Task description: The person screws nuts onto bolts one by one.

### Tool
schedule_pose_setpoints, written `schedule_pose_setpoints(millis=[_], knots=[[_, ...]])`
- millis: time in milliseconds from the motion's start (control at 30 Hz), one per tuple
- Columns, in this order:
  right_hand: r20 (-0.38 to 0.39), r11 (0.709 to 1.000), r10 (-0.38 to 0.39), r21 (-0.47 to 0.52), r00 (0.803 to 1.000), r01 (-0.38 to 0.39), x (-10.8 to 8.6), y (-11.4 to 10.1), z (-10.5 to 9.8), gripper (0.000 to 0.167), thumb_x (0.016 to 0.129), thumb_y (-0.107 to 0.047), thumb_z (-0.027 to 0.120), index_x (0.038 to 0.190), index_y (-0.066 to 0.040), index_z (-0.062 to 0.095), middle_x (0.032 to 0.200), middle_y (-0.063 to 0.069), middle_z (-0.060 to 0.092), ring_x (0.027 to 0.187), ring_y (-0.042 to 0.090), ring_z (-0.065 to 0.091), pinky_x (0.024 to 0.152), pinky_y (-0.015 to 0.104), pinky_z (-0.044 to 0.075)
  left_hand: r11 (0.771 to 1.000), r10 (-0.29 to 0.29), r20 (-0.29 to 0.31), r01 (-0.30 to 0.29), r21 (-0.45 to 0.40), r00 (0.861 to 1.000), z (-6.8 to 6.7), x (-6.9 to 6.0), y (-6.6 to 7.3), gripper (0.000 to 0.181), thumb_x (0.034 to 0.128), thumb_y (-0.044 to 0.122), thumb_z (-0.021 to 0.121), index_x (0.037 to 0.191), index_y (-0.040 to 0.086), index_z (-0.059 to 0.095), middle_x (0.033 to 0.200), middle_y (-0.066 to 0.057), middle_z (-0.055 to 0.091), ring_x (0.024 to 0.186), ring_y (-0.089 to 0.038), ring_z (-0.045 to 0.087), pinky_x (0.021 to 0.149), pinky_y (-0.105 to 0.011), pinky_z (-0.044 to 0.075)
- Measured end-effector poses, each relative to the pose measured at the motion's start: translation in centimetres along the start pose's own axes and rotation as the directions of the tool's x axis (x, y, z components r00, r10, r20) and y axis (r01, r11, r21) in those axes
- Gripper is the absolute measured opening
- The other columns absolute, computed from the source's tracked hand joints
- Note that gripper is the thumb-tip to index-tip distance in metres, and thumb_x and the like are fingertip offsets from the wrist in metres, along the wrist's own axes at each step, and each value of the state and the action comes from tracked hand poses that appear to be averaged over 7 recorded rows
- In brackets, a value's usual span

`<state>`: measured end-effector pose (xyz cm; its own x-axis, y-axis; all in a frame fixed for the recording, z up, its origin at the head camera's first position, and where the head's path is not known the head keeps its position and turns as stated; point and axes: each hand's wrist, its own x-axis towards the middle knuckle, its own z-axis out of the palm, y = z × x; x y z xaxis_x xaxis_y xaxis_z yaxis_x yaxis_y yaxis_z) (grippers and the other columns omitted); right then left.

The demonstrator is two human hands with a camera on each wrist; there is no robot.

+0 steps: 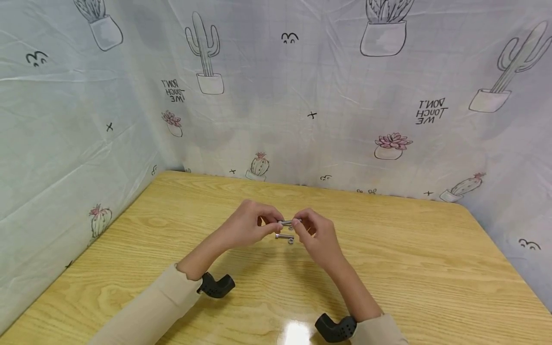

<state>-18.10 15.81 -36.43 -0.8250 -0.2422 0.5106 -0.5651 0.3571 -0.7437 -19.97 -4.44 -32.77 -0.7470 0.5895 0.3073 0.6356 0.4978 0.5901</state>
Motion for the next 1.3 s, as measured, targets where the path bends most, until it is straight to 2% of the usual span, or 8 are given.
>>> schedule_pose_setpoints(millis=[200,400,533,667,767,867,1000,1300], knots=[[0.008,1.000,0.029,-0.003,1.000,-0.029,-0.1,-1.7,-0.3,0.029,0.099,-0.003,0.050,0.071,-0.005,0.055,0.052,0.009,0.044,0.045,0.006,0.037,0.045,0.024,0.034,0.999,0.032,0.038,-0.031,-0.026,0.999,0.1,0.2,0.1,0.011,0.0926,0.014,0.066,0.097,0.009,0.074,0.080,0.000,0.075,0.069,-0.008,0.068,0.058,-0.018,0.048],[0.019,0.994,0.112,-0.003,0.994,-0.112,0.0,-0.5,-0.2,0.050,0.102,-0.011,0.046,0.053,-0.003,0.048,0.046,-0.005,0.036,0.041,0.000,0.026,0.041,0.023,0.027,0.999,0.046,0.055,-0.045,-0.020,0.997,0.2,0.2,0.2,0.008,0.0918,0.014,0.067,0.096,0.012,0.074,0.080,0.002,0.075,0.068,-0.004,0.066,0.059,-0.018,0.048],[0.005,0.993,0.119,-0.020,0.993,-0.119,0.1,1.3,0.1,0.041,0.104,-0.015,0.042,0.067,-0.006,0.058,0.051,0.003,0.045,0.043,0.008,0.038,0.044,0.024,0.034,1.000,0.011,0.042,-0.012,0.012,0.999,0.2,0.1,0.2,0.010,0.0924,0.015,0.066,0.097,0.011,0.074,0.080,0.002,0.074,0.070,-0.003,0.065,0.064,-0.019,0.050],[-0.013,0.999,0.052,0.013,0.999,-0.052,0.0,1.9,0.1,0.017,0.102,-0.012,0.047,0.099,-0.008,0.064,0.075,0.008,0.061,0.056,0.019,0.054,0.051,0.026,0.045,0.999,-0.046,0.017,0.045,0.030,0.999,0.1,0.0,0.1,0.012,0.0930,0.017,0.066,0.097,0.010,0.074,0.080,0.001,0.074,0.070,-0.004,0.065,0.065,-0.020,0.050],[-0.025,0.999,-0.025,0.027,0.999,0.026,0.0,2.1,0.1,0.020,0.097,-0.007,0.056,0.115,-0.009,0.062,0.097,0.008,0.066,0.064,0.018,0.060,0.055,0.026,0.050,0.997,-0.069,-0.001,0.069,0.033,0.998,0.0,0.0,0.0,0.011,0.0933,0.016,0.065,0.097,0.010,0.074,0.081,0.001,0.074,0.069,-0.004,0.064,0.065,-0.021,0.050],[-0.029,0.996,-0.093,0.012,0.995,0.093,0.0,2.2,0.2,0.024,0.093,-0.002,0.060,0.116,-0.006,0.062,0.104,0.009,0.067,0.067,0.015,0.062,0.056,0.025,0.051,0.997,-0.069,-0.009,0.070,0.034,0.998,-0.1,0.0,0.0,0.011,0.0929,0.015,0.065,0.097,0.010,0.074,0.080,0.001,0.074,0.069,-0.004,0.065,0.065,-0.021,0.050],[-0.035,0.994,-0.108,-0.003,0.994,0.108,0.0,2.2,0.3,0.019,0.092,-0.001,0.061,0.110,-0.007,0.064,0.094,0.007,0.067,0.063,0.012,0.060,0.053,0.024,0.050,0.998,-0.059,-0.006,0.059,0.033,0.998,-0.1,-0.1,0.0,0.011,0.0927,0.015,0.066,0.097,0.009,0.074,0.080,0.001,0.074,0.069,-0.004,0.065,0.065,-0.020,0.050],[-0.031,1.000,0.011,-0.008,0.999,-0.011,-0.1,1.5,0.4,0.013,0.096,-0.001,0.054,0.087,-0.006,0.063,0.064,0.012,0.056,0.051,0.004,0.048,0.047,0.024,0.042,1.000,-0.002,0.033,0.002,-0.008,0.999,-0.1,-0.1,0.1,0.011,0.0930,0.015,0.065,0.097,0.008,0.073,0.080,0.000,0.074,0.068,-0.005,0.066,0.058,-0.019,0.047]])
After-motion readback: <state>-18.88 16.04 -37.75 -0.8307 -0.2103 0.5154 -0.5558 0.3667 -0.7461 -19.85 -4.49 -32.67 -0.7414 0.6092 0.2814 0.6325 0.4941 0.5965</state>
